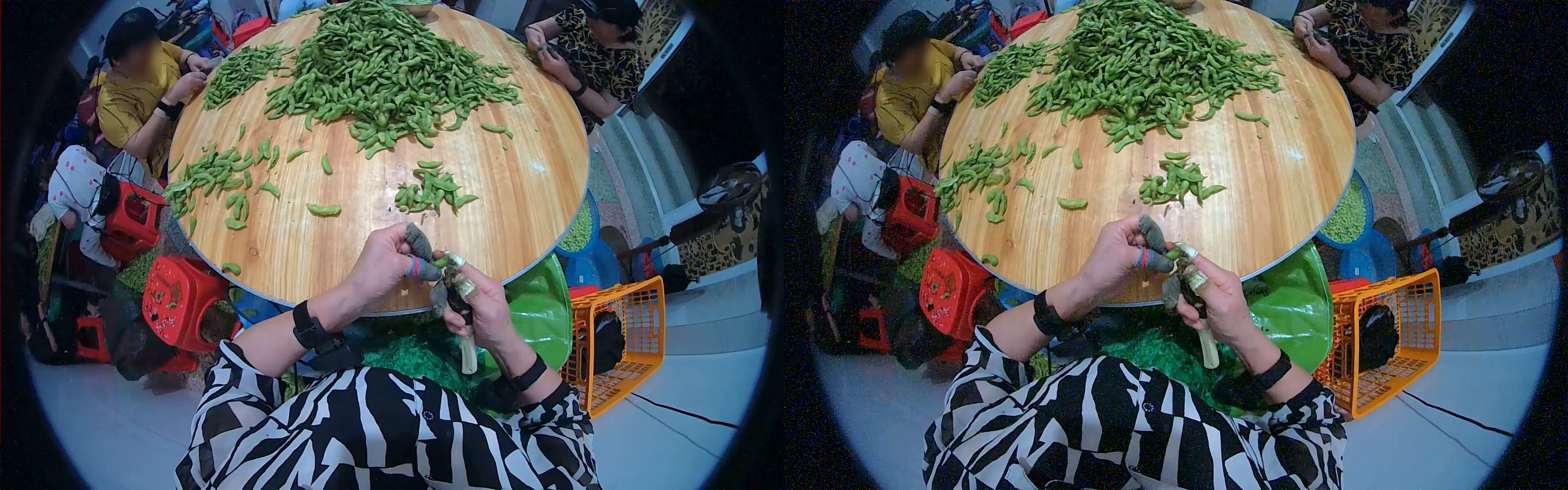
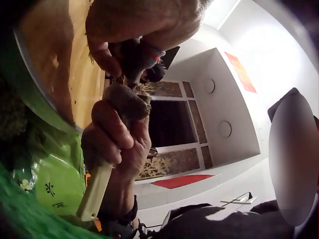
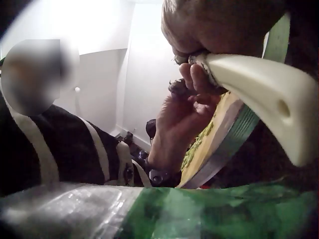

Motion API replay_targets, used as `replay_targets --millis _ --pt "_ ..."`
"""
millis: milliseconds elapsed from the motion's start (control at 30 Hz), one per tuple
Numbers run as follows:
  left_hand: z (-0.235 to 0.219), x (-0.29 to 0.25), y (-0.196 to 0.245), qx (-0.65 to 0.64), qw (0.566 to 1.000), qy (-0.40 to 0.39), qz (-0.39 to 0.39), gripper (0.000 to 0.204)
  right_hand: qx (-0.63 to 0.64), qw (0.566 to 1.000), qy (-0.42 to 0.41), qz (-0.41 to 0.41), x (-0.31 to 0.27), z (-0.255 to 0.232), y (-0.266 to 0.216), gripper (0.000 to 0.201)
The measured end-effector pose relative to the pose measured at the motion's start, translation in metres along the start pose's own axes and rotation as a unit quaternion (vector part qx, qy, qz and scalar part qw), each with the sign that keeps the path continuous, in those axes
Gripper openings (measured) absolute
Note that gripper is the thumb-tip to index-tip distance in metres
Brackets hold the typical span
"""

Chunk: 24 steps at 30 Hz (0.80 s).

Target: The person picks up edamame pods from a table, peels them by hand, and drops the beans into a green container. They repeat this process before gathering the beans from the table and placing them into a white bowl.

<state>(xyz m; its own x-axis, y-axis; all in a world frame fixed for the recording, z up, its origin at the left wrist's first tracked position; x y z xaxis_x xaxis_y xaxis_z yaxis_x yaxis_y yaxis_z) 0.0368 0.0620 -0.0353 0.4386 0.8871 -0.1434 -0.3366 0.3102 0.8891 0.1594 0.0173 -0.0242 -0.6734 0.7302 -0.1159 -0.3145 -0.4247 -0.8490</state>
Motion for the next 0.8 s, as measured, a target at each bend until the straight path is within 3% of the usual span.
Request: replay_targets --millis 233,400,500,567,600,667,733,800 --pt "0.003 -0.002 0.008 0.044 0.999 -0.008 -0.007 0.024 -0.011 1.000 0.009 -0.005 -0.002 0.004 -0.004 0.041" --pt "0.001 -0.001 0.005 0.044 0.999 -0.016 0.014 0.024 -0.087 0.995 0.039 -0.002 -0.004 0.000 -0.011 0.036" --pt "0.001 0.002 -0.004 -0.005 0.998 -0.058 -0.034 0.017 -0.078 0.996 0.033 0.004 -0.004 0.000 -0.012 0.036" --pt "0.015 0.001 -0.016 -0.219 0.961 -0.137 -0.101 0.015 -0.043 0.999 0.001 0.006 -0.006 0.000 -0.008 0.036" --pt "0.013 0.001 -0.020 -0.220 0.961 -0.137 -0.101 0.015 -0.006 0.999 -0.032 0.008 -0.006 0.003 -0.006 0.036" --pt "0.029 -0.004 -0.026 -0.302 0.912 -0.236 -0.148 0.014 0.005 0.999 -0.048 0.010 -0.009 0.005 -0.005 0.037" --pt "0.024 -0.001 -0.023 -0.271 0.935 -0.196 -0.116 0.014 0.017 0.998 -0.061 0.010 -0.007 0.008 -0.007 0.038" --pt "0.022 -0.002 -0.021 -0.241 0.955 -0.153 -0.084 0.015 0.100 0.994 0.033 0.011 -0.004 0.000 -0.006 0.041"
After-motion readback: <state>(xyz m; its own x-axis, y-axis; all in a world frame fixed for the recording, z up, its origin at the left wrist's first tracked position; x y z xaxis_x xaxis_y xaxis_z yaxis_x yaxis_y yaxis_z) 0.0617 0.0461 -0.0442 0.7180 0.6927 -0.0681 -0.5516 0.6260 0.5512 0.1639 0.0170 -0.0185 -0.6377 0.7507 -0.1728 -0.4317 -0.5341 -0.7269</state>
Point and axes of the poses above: each hand's wrist, its own x-axis towards the middle knuckle, its own z-axis out of the palm, y = z × x, the point moved 8 cm from there along x, towards the middle knuckle, and after that the axes turned 9 degrees about -y, right-handed, at the moved point
